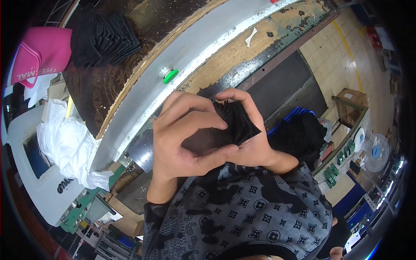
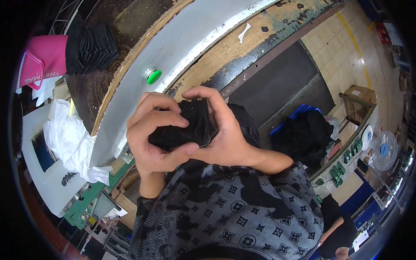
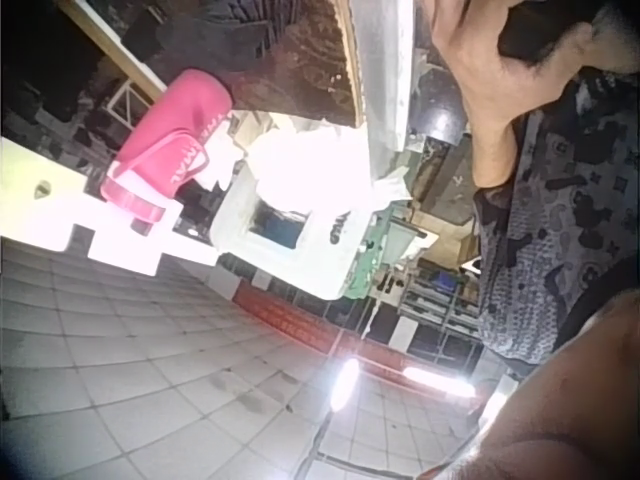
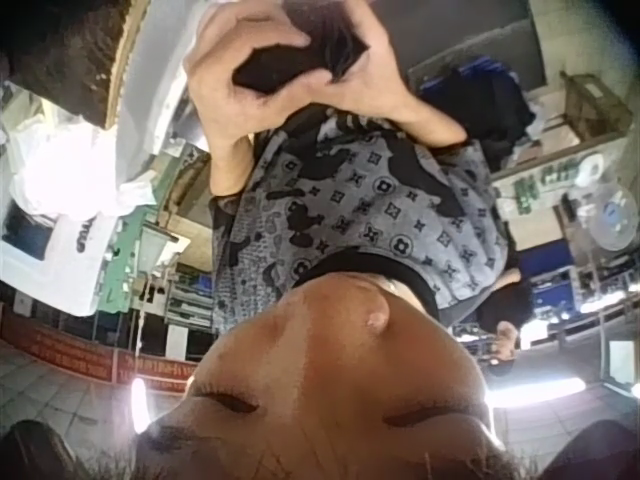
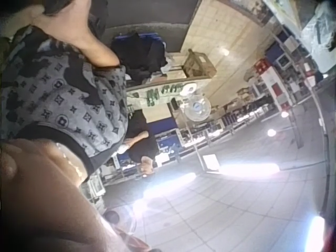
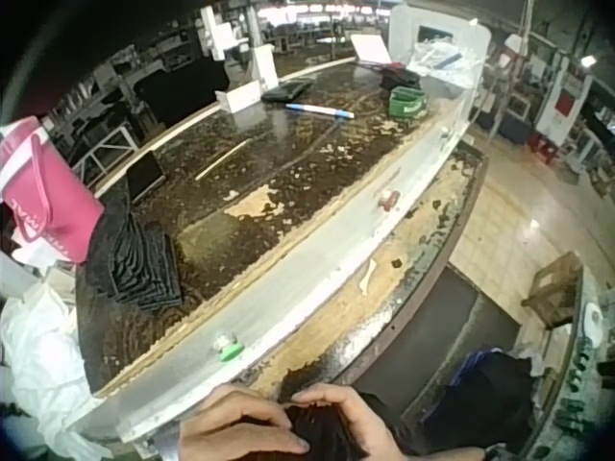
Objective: Sorting and stacking green and black shoe components at a workstation.
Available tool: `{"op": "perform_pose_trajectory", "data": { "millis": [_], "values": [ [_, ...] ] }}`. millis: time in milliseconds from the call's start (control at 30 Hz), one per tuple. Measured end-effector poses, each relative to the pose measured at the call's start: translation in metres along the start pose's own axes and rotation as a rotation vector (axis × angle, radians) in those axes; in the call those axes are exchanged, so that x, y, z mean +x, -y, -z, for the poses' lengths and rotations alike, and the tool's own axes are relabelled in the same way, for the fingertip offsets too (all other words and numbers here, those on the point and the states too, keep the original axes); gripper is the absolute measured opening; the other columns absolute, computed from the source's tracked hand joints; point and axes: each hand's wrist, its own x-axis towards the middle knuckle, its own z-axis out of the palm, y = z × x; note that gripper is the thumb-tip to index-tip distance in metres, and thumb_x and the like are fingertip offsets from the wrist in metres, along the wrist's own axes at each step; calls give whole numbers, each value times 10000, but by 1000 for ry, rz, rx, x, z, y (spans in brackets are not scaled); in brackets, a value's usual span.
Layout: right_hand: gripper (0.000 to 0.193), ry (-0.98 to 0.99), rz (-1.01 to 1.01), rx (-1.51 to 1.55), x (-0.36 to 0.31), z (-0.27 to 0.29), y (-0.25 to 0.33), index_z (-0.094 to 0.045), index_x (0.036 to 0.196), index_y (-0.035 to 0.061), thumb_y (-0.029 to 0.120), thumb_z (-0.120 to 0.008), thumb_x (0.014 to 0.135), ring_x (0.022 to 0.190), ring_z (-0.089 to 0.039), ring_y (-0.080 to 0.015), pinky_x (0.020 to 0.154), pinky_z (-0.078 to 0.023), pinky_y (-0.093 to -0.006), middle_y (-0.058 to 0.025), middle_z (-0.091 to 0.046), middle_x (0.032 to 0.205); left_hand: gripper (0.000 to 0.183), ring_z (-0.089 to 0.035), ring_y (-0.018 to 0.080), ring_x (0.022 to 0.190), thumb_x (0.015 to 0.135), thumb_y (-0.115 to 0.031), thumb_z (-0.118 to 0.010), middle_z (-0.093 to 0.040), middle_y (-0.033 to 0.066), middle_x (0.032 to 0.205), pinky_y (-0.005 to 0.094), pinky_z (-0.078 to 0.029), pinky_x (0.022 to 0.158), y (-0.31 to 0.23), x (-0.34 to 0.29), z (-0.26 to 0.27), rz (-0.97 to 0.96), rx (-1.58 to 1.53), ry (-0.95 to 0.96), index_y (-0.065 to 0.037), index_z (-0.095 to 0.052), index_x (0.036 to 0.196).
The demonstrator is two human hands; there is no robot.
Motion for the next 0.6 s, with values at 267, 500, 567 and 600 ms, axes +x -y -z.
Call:
{"op": "perform_pose_trajectory", "data": {
  "millis": [267,500,567,600],
  "values": [
    [828,-19,-21,-81,0,-3,2,-392,1413,16,52,-857,729,1147,-535,-139,995,-438,-291,-86,-526,1233,350,-620,224,800,572,-253,-932,-672,61,882,328,-465,757,1,-3,-1,24,54,-19,-100,-724,807],
    [831,-16,9,-110,1,-3,3,-393,1408,26,37,-860,721,1129,-545,-134,980,-450,-287,-82,-538,1207,246,-621,228,775,624,-146,-859,-674,58,872,324,-457,768,0,-2,0,41,47,-16,-92,-707,810],
    [826,-23,16,-137,2,-3,2,-390,1409,25,37,-857,728,1141,-545,-134,983,-450,-288,-83,-541,1208,233,-623,232,773,631,-128,-844,-678,58,873,323,-460,776,-2,-1,-1,49,54,-11,-90,-703,812],
    [826,-22,16,-137,2,-4,3,-390,1409,25,37,-857,728,1141,-545,-134,983,-450,-288,-83,-541,1208,243,-632,238,809,638,-118,-827,-686,69,919,332,-466,796,-4,-1,-3,82,11,-31,-85,-727,857]
  ]
}}
